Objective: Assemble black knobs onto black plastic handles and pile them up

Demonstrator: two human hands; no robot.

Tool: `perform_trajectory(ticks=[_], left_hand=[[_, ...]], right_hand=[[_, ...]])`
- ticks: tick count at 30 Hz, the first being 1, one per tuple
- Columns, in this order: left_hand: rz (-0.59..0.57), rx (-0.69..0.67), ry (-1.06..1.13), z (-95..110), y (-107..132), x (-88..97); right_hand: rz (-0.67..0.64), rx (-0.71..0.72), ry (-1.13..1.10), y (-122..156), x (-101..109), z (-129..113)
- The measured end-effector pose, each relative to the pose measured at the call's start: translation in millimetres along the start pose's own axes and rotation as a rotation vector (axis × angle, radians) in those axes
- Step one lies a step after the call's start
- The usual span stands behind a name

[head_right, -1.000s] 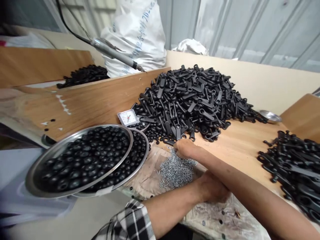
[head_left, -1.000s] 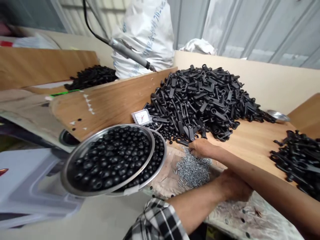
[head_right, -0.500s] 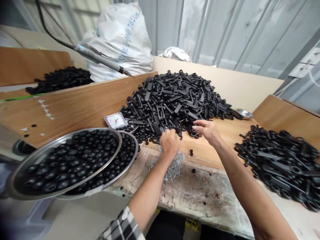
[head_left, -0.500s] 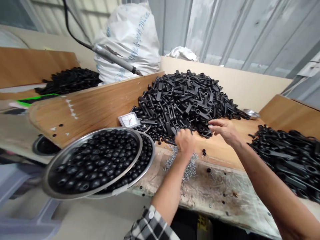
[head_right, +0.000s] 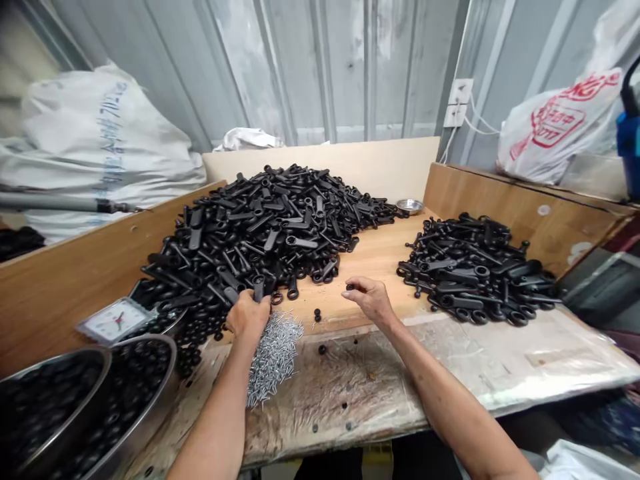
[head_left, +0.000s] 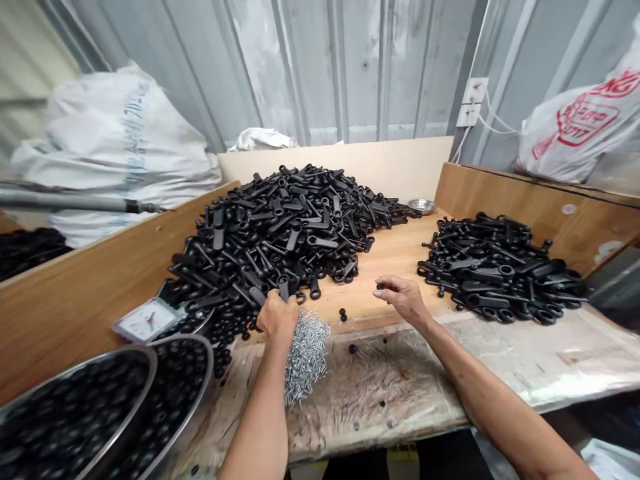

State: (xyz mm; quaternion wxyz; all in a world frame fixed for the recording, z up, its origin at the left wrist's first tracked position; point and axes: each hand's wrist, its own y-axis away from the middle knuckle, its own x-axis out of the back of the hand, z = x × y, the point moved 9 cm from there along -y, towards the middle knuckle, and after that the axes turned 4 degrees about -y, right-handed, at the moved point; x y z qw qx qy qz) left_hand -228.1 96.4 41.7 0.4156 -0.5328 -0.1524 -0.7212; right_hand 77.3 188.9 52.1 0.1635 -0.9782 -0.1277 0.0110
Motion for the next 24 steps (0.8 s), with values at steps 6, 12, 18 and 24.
perform_trajectory(ticks=[6, 12, 18, 24], left_hand=[[-0.217, -0.126, 0.814, 38.0, 32.3, -2.8], [-0.878, -0.312, 0.991, 91.2, 101.1, -37.9], [-1.011, -0.215, 1.19, 88.2, 103.7, -41.5], [-1.017, -0.195, 1.648, 106.0, 116.8, -27.3]], right_hand=[[-0.055, 0.081, -0.006, 9.0, 1.5, -22.4], [-0.465, -0.048, -0.086, 30.6, -33.9, -33.7], [-0.697, -0.241, -0.137, 50.1, -61.4, -18.0], [-0.493, -0.26, -0.481, 48.1, -68.8, -12.2]])
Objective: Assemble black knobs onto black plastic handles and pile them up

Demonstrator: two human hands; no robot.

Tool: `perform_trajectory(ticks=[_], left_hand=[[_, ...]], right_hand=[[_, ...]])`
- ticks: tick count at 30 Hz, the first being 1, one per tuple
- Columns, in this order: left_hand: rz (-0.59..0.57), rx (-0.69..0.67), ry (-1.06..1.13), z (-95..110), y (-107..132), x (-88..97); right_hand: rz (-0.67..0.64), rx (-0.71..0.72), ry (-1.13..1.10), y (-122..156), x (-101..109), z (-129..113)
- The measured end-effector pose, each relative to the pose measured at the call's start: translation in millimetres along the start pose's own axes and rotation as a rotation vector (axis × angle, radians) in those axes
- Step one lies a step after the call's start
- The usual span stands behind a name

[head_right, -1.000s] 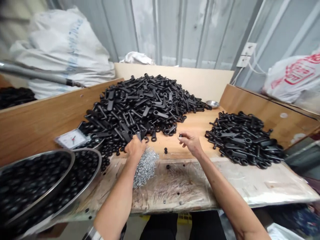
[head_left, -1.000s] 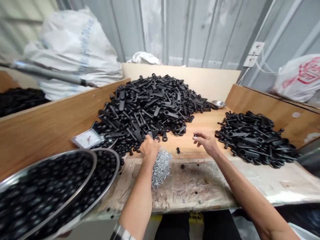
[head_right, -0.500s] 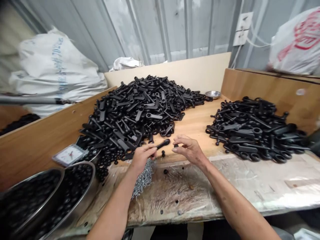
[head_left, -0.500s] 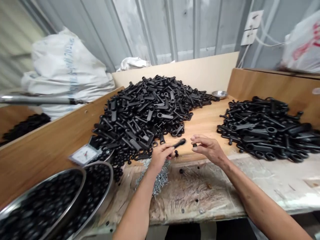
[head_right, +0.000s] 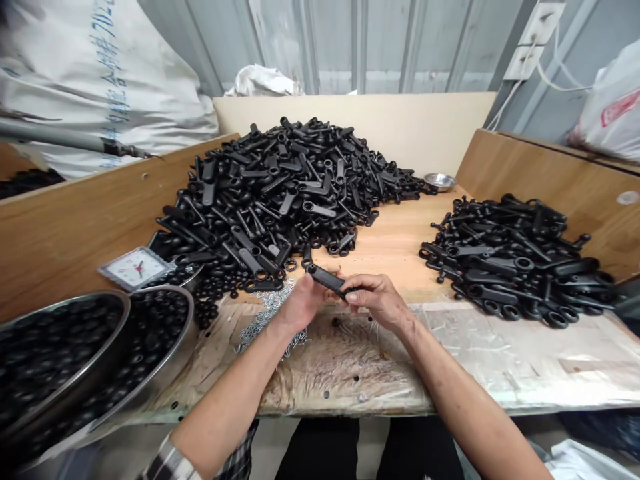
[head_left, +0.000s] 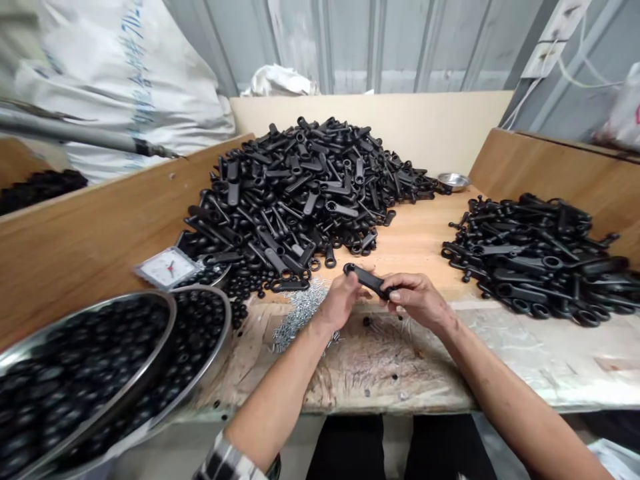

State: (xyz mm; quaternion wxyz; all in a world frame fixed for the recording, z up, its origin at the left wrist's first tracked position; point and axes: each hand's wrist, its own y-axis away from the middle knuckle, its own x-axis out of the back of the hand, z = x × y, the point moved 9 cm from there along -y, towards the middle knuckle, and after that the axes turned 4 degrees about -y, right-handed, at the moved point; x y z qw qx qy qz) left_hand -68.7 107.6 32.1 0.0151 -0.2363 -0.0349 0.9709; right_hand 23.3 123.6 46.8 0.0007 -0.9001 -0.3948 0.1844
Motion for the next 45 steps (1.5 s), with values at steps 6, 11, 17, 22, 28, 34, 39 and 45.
perform_trajectory(ticks=[6, 11, 17, 22, 28, 34, 39, 45], left_hand=[[0.188, -0.014, 0.024, -5.4, -3.3, 16.6], [0.248, -0.05, -0.172, 0.9, 0.0, 22.4], [0.147, 0.074, -0.288, -25.3, 3.2, 4.7], [0.178, 0.116, -0.261, -30.2, 1.3, 11.5], [0.1, 0.113, -0.231, -30.3, 0.6, 8.0], [0.166, 0.068, -0.529, -32.1, 2.0, 12.2], [0.242, 0.006, -0.754, -26.7, 3.2, 16.8], [0.298, -0.056, -0.88, -15.6, 4.8, 13.7]], right_hand=[[0.026, 0.057, 0.182, -3.9, -7.1, 8.5], [0.274, 0.166, 0.542, 2.0, 25.0, -11.9], [0.215, 0.319, 1.176, 6.3, 6.0, -21.7], [0.169, 0.319, 1.3, 6.8, -2.6, -15.4], [0.101, 0.355, 1.214, 9.0, -8.0, -20.7], [0.315, 0.298, 0.726, 11.6, 14.5, -33.0], [0.276, 0.104, 0.22, 5.4, 11.0, -4.3], [0.287, 0.03, 0.001, 3.0, 10.0, 10.8]])
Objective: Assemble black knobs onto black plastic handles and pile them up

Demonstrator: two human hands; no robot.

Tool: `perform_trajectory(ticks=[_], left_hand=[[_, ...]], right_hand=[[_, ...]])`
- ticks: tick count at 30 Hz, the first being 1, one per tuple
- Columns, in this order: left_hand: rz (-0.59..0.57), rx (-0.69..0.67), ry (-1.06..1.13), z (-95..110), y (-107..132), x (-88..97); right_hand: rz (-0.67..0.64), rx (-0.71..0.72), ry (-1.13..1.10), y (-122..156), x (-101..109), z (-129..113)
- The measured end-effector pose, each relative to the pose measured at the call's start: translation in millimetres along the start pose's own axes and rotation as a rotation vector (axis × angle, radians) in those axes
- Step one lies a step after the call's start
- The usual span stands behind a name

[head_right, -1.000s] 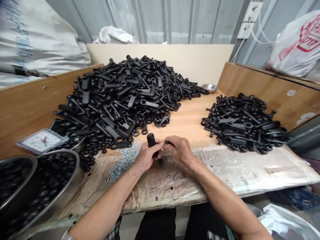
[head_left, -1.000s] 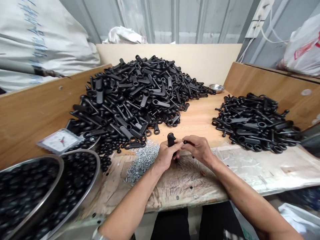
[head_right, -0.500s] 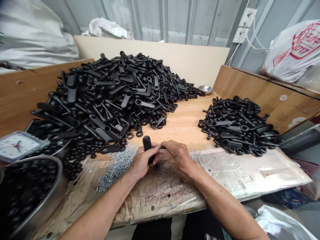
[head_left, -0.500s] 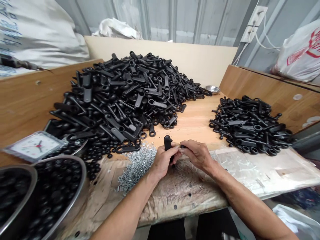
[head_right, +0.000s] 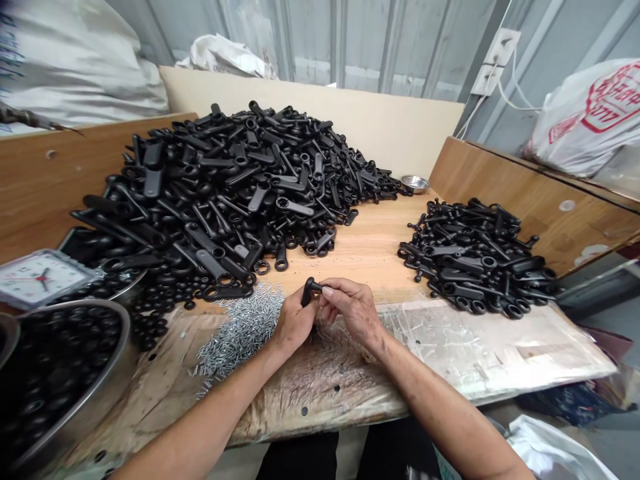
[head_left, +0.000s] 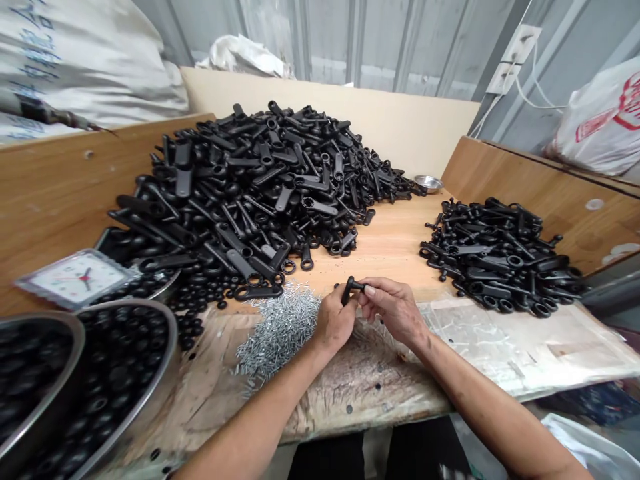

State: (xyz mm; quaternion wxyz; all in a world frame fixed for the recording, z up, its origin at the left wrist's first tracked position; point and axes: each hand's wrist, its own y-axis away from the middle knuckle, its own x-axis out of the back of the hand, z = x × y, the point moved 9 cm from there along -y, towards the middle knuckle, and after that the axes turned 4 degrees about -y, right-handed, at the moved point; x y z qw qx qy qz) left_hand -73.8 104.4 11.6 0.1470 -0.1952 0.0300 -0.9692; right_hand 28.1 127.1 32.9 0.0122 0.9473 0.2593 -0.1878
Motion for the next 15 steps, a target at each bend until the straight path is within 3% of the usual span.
perform_trajectory(ticks=[8, 15], left_hand=[[0.075, -0.047, -0.308, 3.6, 2.2, 4.1], [0.116, -0.135, -0.631, 14.5, 8.7, 4.2]], right_hand=[[0.027, -0.086, -0.112, -0.8, 4.7, 12.4], [0.131, 0.077, 0.089, 4.7, 12.0, -2.7]])
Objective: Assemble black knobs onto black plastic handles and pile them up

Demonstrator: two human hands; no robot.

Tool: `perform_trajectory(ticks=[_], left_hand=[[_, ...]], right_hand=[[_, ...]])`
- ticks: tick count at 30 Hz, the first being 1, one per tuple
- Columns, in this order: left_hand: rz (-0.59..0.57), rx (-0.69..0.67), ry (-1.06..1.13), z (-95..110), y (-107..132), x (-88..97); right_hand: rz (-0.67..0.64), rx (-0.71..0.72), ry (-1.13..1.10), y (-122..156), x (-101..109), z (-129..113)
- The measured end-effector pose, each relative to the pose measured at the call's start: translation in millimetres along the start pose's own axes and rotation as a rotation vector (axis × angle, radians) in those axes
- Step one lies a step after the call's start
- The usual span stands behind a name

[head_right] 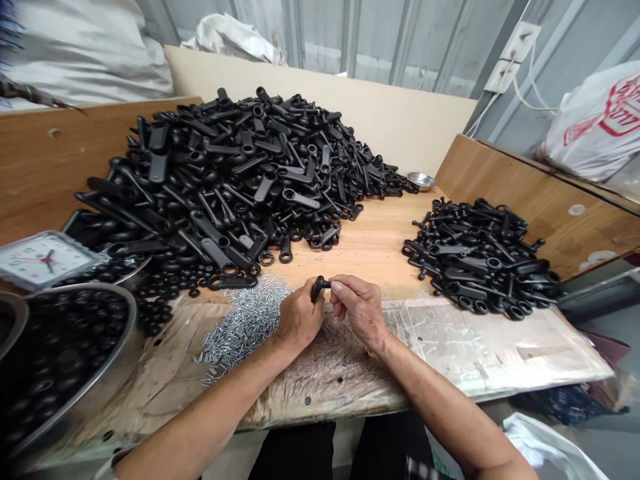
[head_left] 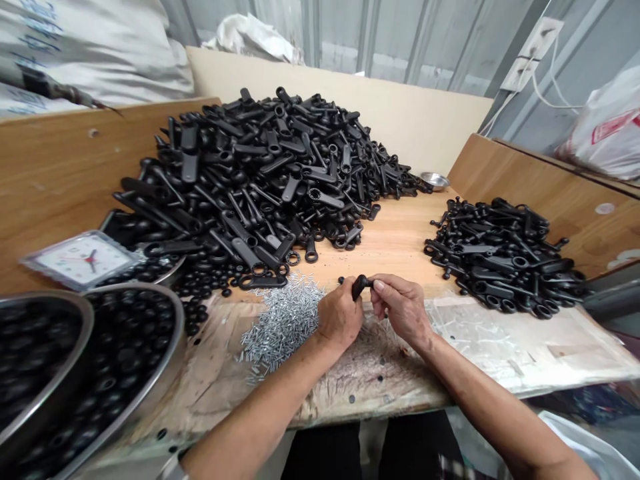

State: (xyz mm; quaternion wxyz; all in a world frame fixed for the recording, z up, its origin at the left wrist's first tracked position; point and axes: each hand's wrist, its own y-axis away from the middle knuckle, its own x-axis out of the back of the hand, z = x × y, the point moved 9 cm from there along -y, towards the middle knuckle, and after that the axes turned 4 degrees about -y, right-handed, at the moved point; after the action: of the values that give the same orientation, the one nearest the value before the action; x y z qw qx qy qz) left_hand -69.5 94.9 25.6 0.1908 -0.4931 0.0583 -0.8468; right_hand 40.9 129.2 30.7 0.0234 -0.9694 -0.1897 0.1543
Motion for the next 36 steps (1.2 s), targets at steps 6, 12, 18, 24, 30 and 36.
perform_trajectory(ticks=[6, 12, 18, 24, 30, 36], left_hand=[[-0.079, -0.02, -0.159, 2.0, -0.6, -4.8], [-0.189, -0.044, -0.234, -3.5, -4.5, -14.0], [-0.005, -0.246, -0.087, 8.3, -11.6, -3.9], [0.142, -0.309, -0.057, 11.5, -8.6, 9.5], [0.172, -0.318, -0.042, 16.0, -6.4, 13.6], [-0.125, -0.654, -0.104, 49.1, 22.5, -19.0]], right_hand=[[0.001, -0.122, 0.018, -0.1, -0.6, 7.7], [-0.035, -0.172, 0.162, -5.9, 2.4, 15.8], [-0.078, -0.136, 0.142, -41.4, 31.8, -8.4], [0.568, 0.206, 0.198, -84.4, 185.2, -143.1], [0.978, 0.282, 0.36, -33.8, 291.0, -207.9], [0.596, 0.189, 0.503, -38.7, 213.3, -112.4]])
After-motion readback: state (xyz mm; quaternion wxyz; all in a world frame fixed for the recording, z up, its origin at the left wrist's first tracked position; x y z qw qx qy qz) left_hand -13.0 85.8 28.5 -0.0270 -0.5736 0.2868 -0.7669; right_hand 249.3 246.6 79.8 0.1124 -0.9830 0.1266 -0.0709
